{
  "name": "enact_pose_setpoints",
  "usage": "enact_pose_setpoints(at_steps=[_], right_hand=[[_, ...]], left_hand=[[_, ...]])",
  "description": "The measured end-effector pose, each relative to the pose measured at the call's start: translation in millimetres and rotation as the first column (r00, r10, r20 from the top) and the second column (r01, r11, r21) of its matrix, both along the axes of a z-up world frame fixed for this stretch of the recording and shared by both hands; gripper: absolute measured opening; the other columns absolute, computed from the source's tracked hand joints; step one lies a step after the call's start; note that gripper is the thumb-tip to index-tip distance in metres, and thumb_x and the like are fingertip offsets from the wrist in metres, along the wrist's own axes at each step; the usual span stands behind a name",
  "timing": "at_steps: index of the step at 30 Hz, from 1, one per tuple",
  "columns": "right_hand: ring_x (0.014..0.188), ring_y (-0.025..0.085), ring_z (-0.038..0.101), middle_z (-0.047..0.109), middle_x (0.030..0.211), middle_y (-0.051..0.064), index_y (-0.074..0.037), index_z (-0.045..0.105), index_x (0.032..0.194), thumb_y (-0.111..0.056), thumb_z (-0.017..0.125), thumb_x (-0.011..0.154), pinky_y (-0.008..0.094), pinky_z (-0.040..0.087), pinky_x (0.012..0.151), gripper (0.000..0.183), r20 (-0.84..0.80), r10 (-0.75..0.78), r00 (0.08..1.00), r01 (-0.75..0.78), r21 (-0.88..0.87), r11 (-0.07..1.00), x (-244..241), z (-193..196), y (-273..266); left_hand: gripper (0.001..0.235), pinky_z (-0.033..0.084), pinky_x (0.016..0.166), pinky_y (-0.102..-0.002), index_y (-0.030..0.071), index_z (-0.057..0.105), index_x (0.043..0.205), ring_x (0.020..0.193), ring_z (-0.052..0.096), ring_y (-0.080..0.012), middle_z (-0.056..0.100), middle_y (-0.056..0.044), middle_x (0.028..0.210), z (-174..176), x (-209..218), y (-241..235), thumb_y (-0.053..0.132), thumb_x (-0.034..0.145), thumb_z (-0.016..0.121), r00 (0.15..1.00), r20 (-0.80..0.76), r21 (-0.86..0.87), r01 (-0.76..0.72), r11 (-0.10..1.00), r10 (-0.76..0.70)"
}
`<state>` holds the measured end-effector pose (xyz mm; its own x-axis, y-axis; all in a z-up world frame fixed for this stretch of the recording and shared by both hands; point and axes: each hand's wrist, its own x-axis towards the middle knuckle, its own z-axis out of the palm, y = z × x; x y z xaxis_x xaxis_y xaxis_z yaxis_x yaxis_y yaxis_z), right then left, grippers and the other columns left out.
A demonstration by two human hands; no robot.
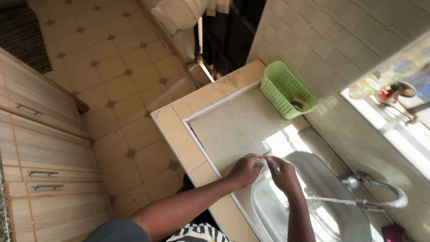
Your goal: Washing a frying pan and a small pot in a kitchen sink
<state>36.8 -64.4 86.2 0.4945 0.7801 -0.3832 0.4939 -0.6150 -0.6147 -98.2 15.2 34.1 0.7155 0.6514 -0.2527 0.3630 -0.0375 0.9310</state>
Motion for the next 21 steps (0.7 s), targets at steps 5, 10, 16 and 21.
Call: enact_pose_setpoints(at_steps=[5, 10, 16, 21], right_hand=[[0.127, 0.042, 0.060, 0.072, 0.122, 0.020, -0.010, 0.073, 0.125, -0.053, 0.053, 0.105, 0.054, 0.044, 0.109, 0.052, -0.135, 0.028, 0.990, 0.021, 0.354, 0.935, -3.3, -3.2, 143.4], [0.103, 0.033, 0.073, 0.078, 0.110, 0.015, -0.008, 0.079, 0.099, -0.024, 0.028, 0.103, 0.047, 0.049, 0.095, 0.054, 0.200, 0.146, 0.969, -0.242, 0.635, 0.733, 71.8, -100.3, 305.7], [0.077, 0.028, 0.067, 0.071, 0.090, 0.007, -0.014, 0.070, 0.097, -0.007, 0.058, 0.098, 0.045, 0.050, 0.062, 0.013, 0.834, -0.184, 0.521, -0.664, 0.531, 0.526, 146.8, -203.4, 451.9], [0.059, 0.016, 0.060, 0.063, 0.062, 0.004, -0.012, 0.058, 0.063, -0.027, 0.041, 0.106, 0.034, 0.051, 0.067, 0.049, -0.135, -0.159, 0.978, 0.206, 0.740, 0.640, 62.5, -76.1, 387.1]], left_hand=[[0.035, 0.046, 0.111, -0.048, -0.001, 0.067, 0.125, 0.125, 0.063, -0.0379, 0.067, -0.020, 0.124, -15.3, -54.9, 17.7, 0.012, 0.096, 0.052, 0.990, 0.126, 0.140, -0.085, 0.986, 0.068], [0.031, 0.055, 0.084, -0.027, 0.017, 0.074, 0.108, 0.094, 0.073, -0.0113, 0.079, 0.004, 0.103, 32.3, -118.0, 3.5, 0.034, 0.095, 0.051, 0.989, -0.010, -0.018, -0.146, 0.989, 0.146], [0.021, 0.059, 0.091, -0.025, 0.010, 0.074, 0.104, 0.097, 0.075, -0.0102, 0.080, 0.000, 0.103, 42.5, -195.1, -23.6, 0.017, 0.095, 0.057, 0.957, 0.167, -0.212, -0.202, 0.956, 0.239], [0.031, 0.059, 0.092, -0.025, 0.010, 0.077, 0.112, 0.100, 0.081, -0.0131, 0.085, -0.004, 0.107, 15.4, -241.9, -35.7, 0.027, 0.091, 0.063, 0.880, 0.042, -0.330, -0.434, 0.838, 0.472]])
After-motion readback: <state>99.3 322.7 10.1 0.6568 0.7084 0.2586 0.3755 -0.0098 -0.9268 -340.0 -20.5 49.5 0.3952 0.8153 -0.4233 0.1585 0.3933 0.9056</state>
